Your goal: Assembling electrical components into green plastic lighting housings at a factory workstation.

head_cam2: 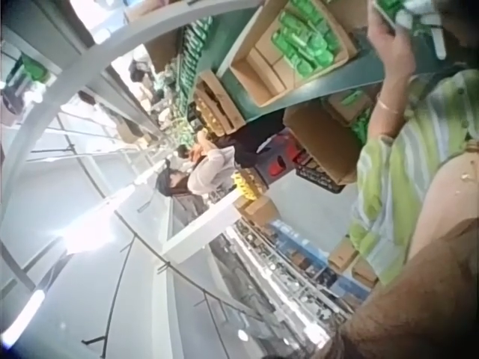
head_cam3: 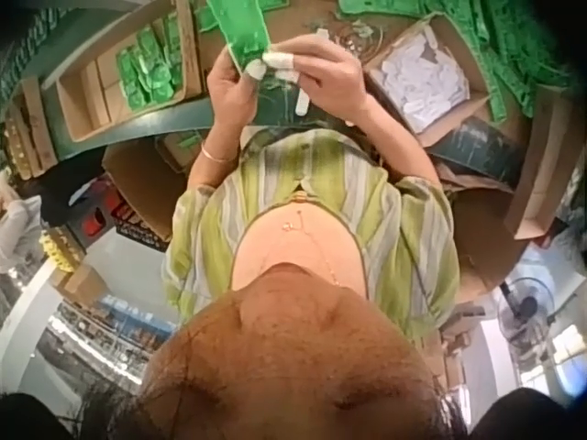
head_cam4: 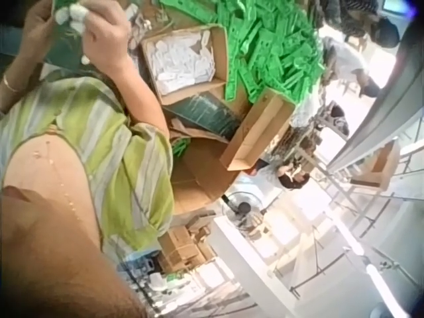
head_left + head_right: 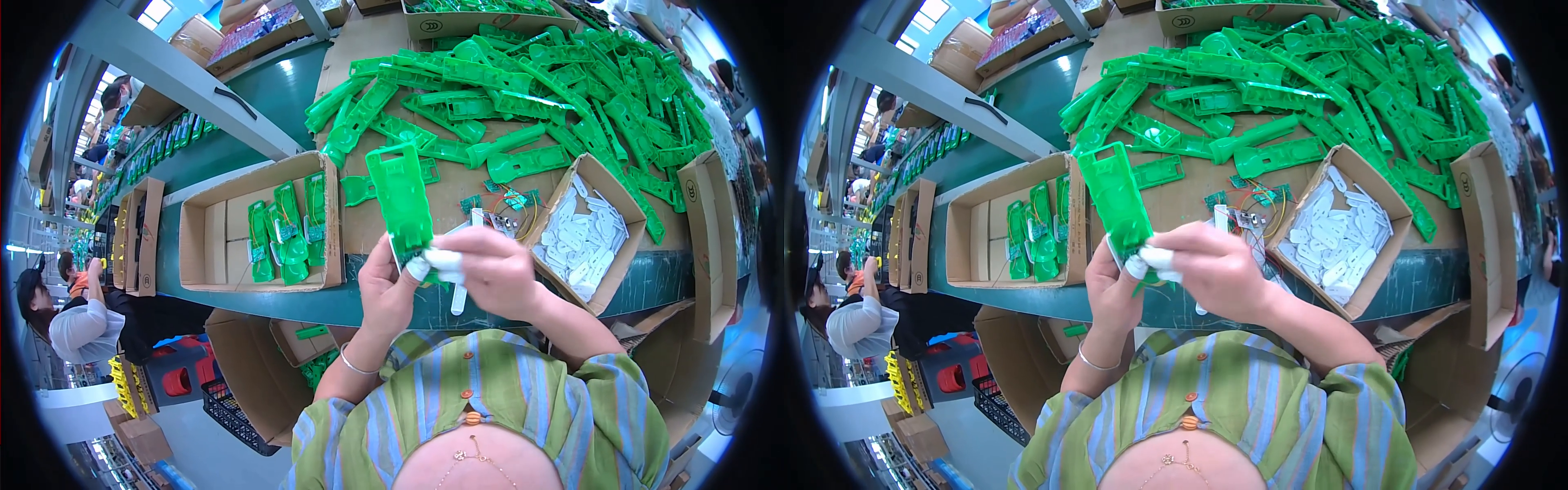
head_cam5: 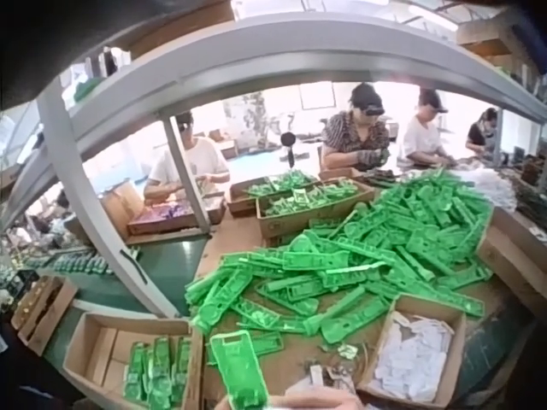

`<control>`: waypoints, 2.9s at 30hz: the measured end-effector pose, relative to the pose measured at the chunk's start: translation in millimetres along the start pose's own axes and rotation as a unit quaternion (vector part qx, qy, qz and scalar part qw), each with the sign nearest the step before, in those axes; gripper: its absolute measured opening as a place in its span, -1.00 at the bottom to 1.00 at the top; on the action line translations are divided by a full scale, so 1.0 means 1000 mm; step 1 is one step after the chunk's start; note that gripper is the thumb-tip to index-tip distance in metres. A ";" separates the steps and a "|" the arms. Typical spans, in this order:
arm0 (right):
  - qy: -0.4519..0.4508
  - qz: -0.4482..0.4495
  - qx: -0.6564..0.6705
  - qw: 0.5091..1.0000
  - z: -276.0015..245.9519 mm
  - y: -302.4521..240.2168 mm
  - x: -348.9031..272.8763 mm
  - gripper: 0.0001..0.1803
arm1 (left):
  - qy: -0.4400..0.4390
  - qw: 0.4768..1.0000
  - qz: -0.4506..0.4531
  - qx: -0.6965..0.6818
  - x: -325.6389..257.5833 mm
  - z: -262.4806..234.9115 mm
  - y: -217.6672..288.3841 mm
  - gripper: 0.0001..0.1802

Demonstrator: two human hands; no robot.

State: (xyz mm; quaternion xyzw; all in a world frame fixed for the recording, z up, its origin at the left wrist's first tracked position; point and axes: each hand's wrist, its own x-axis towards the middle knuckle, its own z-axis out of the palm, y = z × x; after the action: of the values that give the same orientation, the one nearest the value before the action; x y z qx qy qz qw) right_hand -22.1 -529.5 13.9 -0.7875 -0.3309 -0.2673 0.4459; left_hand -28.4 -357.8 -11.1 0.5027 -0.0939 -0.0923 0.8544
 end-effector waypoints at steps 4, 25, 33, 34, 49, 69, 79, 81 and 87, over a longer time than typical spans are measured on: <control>0.010 0.276 0.345 0.897 -0.003 -0.005 0.001 -0.59 | 0.020 0.999 0.042 0.003 -0.003 0.018 0.012 -0.65; -0.043 0.388 0.443 0.807 -0.018 -0.003 0.009 -0.53 | -0.109 0.985 0.038 0.129 0.003 0.019 0.012 -0.37; -0.038 0.356 0.334 0.872 -0.011 -0.012 0.007 -0.52 | -0.101 0.965 0.080 0.230 0.003 0.026 0.008 -0.35; -0.027 0.360 0.342 0.868 -0.010 -0.013 0.008 -0.52 | -0.099 0.955 0.102 0.259 0.003 0.027 0.009 -0.36; -0.047 0.423 0.466 0.776 -0.002 0.003 0.009 -0.44 | -0.072 0.946 0.086 0.305 0.000 0.024 0.003 -0.31; -0.226 0.441 0.614 0.614 0.029 -0.007 -0.035 -0.79 | 0.052 0.993 0.105 0.003 0.039 -0.031 0.023 -0.44; -0.129 0.100 -0.260 0.952 -0.024 0.027 0.027 -0.71 | -0.016 0.992 -0.089 -0.089 0.017 -0.038 0.022 -0.43; -0.132 0.102 -0.282 0.945 -0.034 0.032 0.033 -0.72 | -0.041 0.973 -0.166 -0.158 0.015 -0.033 0.013 -0.40; 0.015 0.016 -0.089 0.996 -0.017 0.036 0.042 -0.74 | -0.040 0.984 -0.169 -0.033 -0.006 -0.003 0.007 -0.32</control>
State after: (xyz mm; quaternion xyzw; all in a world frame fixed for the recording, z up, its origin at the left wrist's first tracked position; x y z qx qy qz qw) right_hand 30.0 -546.3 32.6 -0.8254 -0.2863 -0.3003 0.3829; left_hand -32.7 -350.0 -6.5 0.4788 -0.0391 -0.2583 0.8381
